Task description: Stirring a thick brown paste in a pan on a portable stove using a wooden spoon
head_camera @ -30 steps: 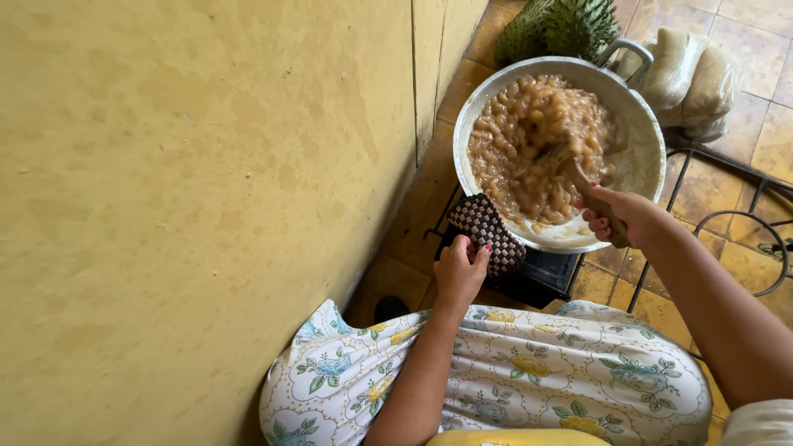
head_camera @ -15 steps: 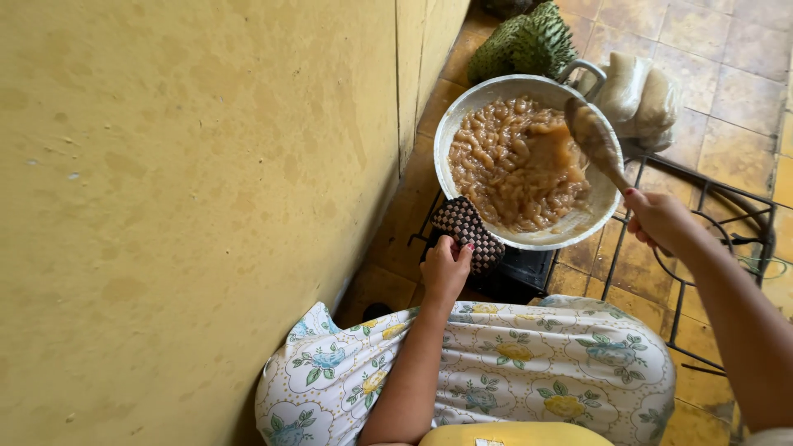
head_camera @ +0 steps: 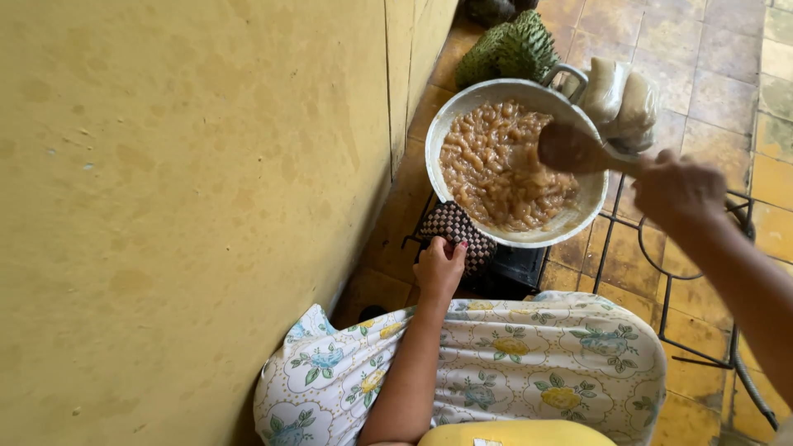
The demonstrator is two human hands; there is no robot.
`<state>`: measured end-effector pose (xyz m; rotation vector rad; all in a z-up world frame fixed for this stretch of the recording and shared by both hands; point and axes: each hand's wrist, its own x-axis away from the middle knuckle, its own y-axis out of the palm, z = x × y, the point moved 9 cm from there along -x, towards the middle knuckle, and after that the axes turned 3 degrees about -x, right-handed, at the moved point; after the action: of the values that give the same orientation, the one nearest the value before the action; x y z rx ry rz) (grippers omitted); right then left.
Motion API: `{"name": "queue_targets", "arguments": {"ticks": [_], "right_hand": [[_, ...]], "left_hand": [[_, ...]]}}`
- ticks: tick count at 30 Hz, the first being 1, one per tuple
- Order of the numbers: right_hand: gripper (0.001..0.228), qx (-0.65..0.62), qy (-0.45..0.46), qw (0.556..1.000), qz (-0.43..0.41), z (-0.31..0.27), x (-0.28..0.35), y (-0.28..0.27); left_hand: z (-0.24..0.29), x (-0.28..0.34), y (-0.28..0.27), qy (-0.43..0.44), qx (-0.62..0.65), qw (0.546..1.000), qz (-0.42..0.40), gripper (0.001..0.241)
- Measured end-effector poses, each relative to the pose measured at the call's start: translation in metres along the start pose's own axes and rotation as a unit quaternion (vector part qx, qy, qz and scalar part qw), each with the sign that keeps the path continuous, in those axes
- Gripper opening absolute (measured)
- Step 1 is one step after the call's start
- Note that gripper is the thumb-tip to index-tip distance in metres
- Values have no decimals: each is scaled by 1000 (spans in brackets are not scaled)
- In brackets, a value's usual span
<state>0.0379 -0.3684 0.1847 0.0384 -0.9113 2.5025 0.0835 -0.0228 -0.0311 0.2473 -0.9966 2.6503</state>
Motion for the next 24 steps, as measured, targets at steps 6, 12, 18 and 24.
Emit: {"name": "queue_targets", "arguments": {"ticks": [6,12,18,24], "right_hand": [[25,32,20,999,-11,33,-1,-20],[34,-109,39,979,-166,-3,-27,98],[27,-187,17,982,-6,-69,-77,91],[35,82,-79,966,232,-93,-46,-17]], "left_hand": [[0,1,3,10,-9,1000,3,45],[3,6,0,33,6,999,23,41],[5,3,4,36,30,999,3,37],[2,-1,7,40,14,999,-6,41]]}}
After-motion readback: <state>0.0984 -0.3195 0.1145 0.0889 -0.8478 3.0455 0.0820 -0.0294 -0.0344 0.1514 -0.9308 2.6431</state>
